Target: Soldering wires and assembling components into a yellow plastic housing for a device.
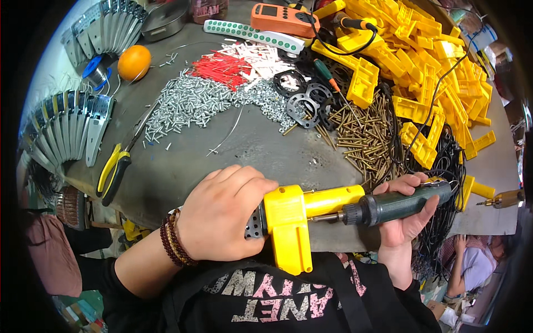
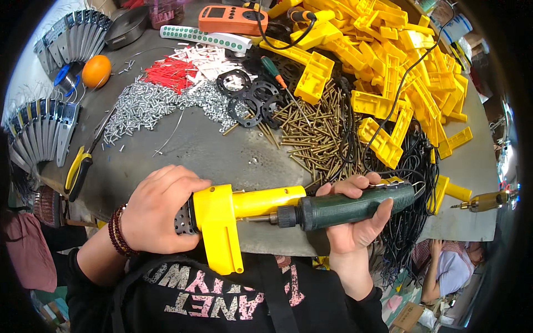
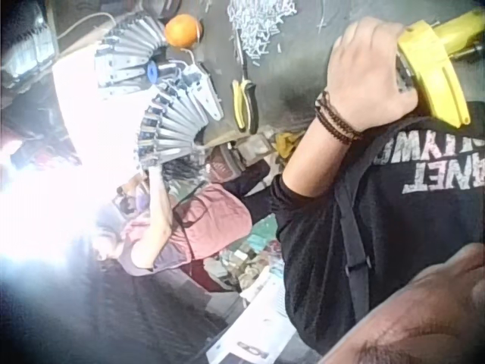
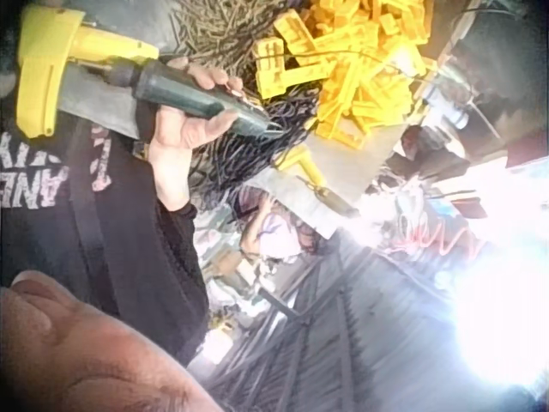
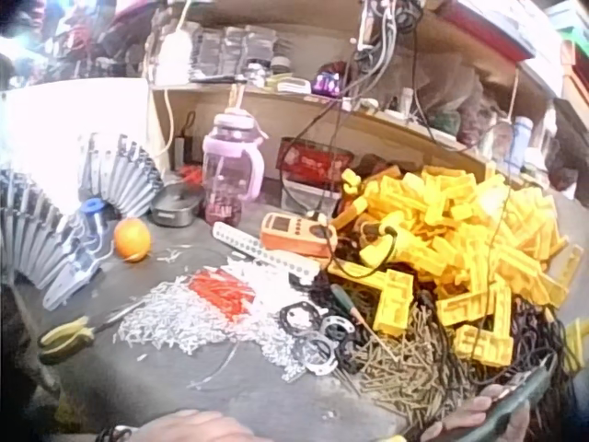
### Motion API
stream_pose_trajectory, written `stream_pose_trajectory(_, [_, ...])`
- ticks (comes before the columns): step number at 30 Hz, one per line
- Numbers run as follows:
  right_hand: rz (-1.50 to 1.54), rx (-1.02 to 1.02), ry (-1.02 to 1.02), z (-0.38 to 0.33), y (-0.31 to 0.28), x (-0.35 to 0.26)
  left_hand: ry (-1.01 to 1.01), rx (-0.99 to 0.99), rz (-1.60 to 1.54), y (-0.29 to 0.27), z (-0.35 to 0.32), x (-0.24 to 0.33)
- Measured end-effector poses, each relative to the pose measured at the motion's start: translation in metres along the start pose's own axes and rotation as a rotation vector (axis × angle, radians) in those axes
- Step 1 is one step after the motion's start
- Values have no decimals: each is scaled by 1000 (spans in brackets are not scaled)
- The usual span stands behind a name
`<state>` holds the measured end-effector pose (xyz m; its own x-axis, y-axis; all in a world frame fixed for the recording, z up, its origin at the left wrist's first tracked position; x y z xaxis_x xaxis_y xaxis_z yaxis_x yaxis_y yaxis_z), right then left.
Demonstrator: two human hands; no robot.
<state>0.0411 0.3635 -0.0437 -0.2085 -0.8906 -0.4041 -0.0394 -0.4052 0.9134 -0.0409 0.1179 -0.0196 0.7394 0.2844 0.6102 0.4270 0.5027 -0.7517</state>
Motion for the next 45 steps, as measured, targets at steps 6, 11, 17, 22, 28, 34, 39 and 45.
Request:
stream_pose_trajectory(6, [46,-10,20,0,0,5,40,37,-25,-2,1,4])
stream_pose_trajectory(11, [18,-10,-19,0,-3,-4,0,7,-61,-1,2,0])
stream_pose_trajectory(17, [25,-16,-10,-2,-1,7,1,23,-109,-1,3,-4])
stream_pose_trajectory(22, [10,-116,5,1,1,18,-11,17,-140,-2,4,-8])
stream_pose_trajectory(28, [-8,-123,-3,-3,-5,16,15,14,-134,-2,7,-2])
stream_pose_trajectory(34, [-64,-132,-10,-4,-3,16,23,-150,-334,-11,33,-19])
stream_pose_trajectory(39, [-18,-90,2,-3,-4,14,51,43,391,-8,85,-44])
stream_pose_trajectory(45, [-32,-107,13,-6,-8,17,376,-81,855,23,88,-7])
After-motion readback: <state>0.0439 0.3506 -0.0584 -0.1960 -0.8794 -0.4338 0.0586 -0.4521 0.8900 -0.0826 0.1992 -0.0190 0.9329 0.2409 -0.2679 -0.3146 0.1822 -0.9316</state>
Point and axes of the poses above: each hand's wrist, its own z-axis towards the middle knuckle, its own y-axis out of the palm, x = y × z, the point moved 10 cm from there along z, towards the middle knuckle, and after that the axes turned 2 degrees about y, right-handed, at the moved point
